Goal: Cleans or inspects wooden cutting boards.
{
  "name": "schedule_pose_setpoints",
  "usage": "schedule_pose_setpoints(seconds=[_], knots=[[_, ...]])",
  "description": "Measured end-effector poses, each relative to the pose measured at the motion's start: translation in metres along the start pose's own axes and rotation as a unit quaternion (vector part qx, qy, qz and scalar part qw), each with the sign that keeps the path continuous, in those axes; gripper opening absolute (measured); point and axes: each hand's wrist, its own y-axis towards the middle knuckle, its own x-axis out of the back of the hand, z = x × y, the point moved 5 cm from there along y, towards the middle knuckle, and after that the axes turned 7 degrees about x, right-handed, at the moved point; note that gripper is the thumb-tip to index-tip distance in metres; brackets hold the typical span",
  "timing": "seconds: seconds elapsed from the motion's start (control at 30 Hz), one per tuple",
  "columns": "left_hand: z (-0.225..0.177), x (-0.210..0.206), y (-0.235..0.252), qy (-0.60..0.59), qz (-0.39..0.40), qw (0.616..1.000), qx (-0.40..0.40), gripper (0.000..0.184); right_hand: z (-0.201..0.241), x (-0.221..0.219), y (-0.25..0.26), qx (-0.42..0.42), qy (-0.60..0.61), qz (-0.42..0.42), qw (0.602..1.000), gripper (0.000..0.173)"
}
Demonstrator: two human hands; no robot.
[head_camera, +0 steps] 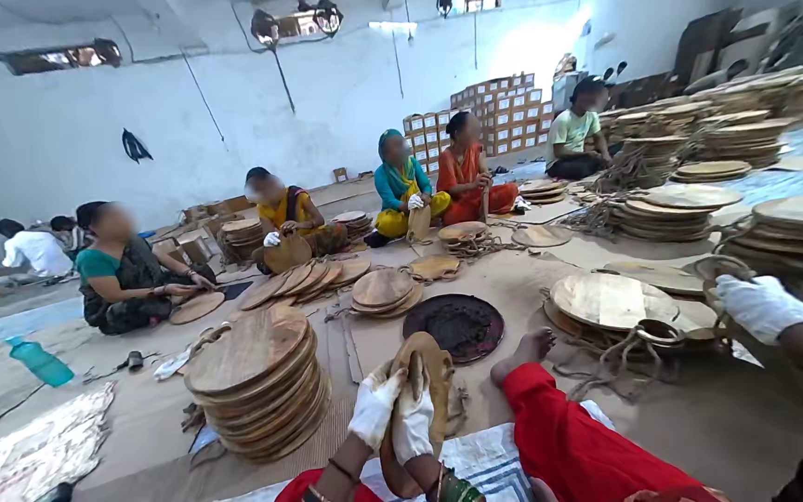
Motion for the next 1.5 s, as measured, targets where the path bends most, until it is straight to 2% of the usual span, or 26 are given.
schedule_pose_setpoints(seconds=[0.03, 0.17, 0.27, 0.3, 0.33, 0.4, 0.47, 0.5, 0.57, 0.6, 0.7, 0.83, 0.93, 1.1, 1.2, 1.3, 1.4, 1.5], knots=[[-0.003, -0.001, -0.008, -0.001, 0.01, 1.0, -0.025, 0.036, -0.003, 0.006, 0.0, -0.001, 0.013, -0.034, 0.999, 0.044], [-0.034, 0.004, -0.031, 0.039, 0.014, 0.987, -0.158, 0.038, 0.011, 0.056, -0.026, -0.049, 0.057, -0.084, 0.994, 0.039], [-0.046, 0.022, -0.022, 0.058, -0.031, 0.962, -0.267, 0.035, -0.018, 0.092, -0.017, -0.043, 0.022, -0.173, 0.984, 0.04], [-0.05, 0.027, -0.021, 0.054, -0.043, 0.958, -0.277, 0.033, -0.028, 0.104, -0.015, -0.03, -0.003, -0.209, 0.977, 0.042], [-0.051, 0.03, -0.02, 0.046, -0.05, 0.959, -0.274, 0.03, -0.041, 0.112, -0.013, -0.03, -0.011, -0.254, 0.967, 0.042], [-0.036, 0.031, -0.008, 0.033, -0.043, 0.961, -0.271, 0.032, -0.052, 0.132, -0.023, -0.074, -0.001, -0.273, 0.959, 0.042], [0.002, 0.027, 0.018, 0.005, -0.017, 0.959, -0.282, 0.035, -0.064, 0.145, -0.028, -0.096, 0.018, -0.319, 0.943, 0.038], [0.023, 0.025, 0.028, -0.006, -0.013, 0.962, -0.274, 0.036, -0.071, 0.144, -0.028, -0.107, 0.025, -0.317, 0.942, 0.037], [0.049, 0.024, 0.032, -0.01, -0.031, 0.976, -0.216, 0.038, -0.084, 0.14, -0.016, -0.095, -0.004, -0.322, 0.942, 0.038], [0.056, 0.028, 0.036, 0.0, -0.044, 0.982, -0.185, 0.039, -0.084, 0.145, -0.005, -0.069, -0.038, -0.364, 0.928, 0.04], [0.047, 0.046, 0.05, 0.111, -0.04, 0.984, -0.133, 0.041, -0.067, 0.161, 0.022, -0.04, -0.091, -0.432, 0.896, 0.054], [-0.002, 0.04, 0.052, 0.373, 0.009, 0.923, -0.09, 0.046, -0.034, 0.144, 0.045, 0.034, -0.142, -0.43, 0.891, 0.056], [-0.014, 0.026, 0.055, 0.45, 0.01, 0.891, -0.058, 0.045, -0.027, 0.134, 0.053, 0.043, -0.149, -0.462, 0.874, 0.062], [-0.002, 0.036, 0.063, 0.432, -0.02, 0.9, -0.051, 0.049, -0.054, 0.138, 0.04, 0.055, -0.156, -0.419, 0.893, 0.056], [0.002, 0.043, 0.068, 0.417, -0.025, 0.907, -0.054, 0.051, -0.064, 0.146, 0.033, 0.081, -0.175, -0.409, 0.892, 0.042], [0.005, 0.049, 0.07, 0.404, -0.03, 0.912, -0.056, 0.05, -0.063, 0.154, 0.04, 0.067, -0.235, -0.392, 0.887, 0.027], [0.011, 0.058, 0.071, 0.383, -0.044, 0.92, -0.072, 0.049, -0.057, 0.168, 0.051, 0.035, -0.237, -0.35, 0.905, 0.027], [0.019, 0.066, 0.067, 0.361, -0.056, 0.927, -0.088, 0.049, -0.067, 0.195, 0.068, -0.033, -0.192, -0.27, 0.943, 0.038]])
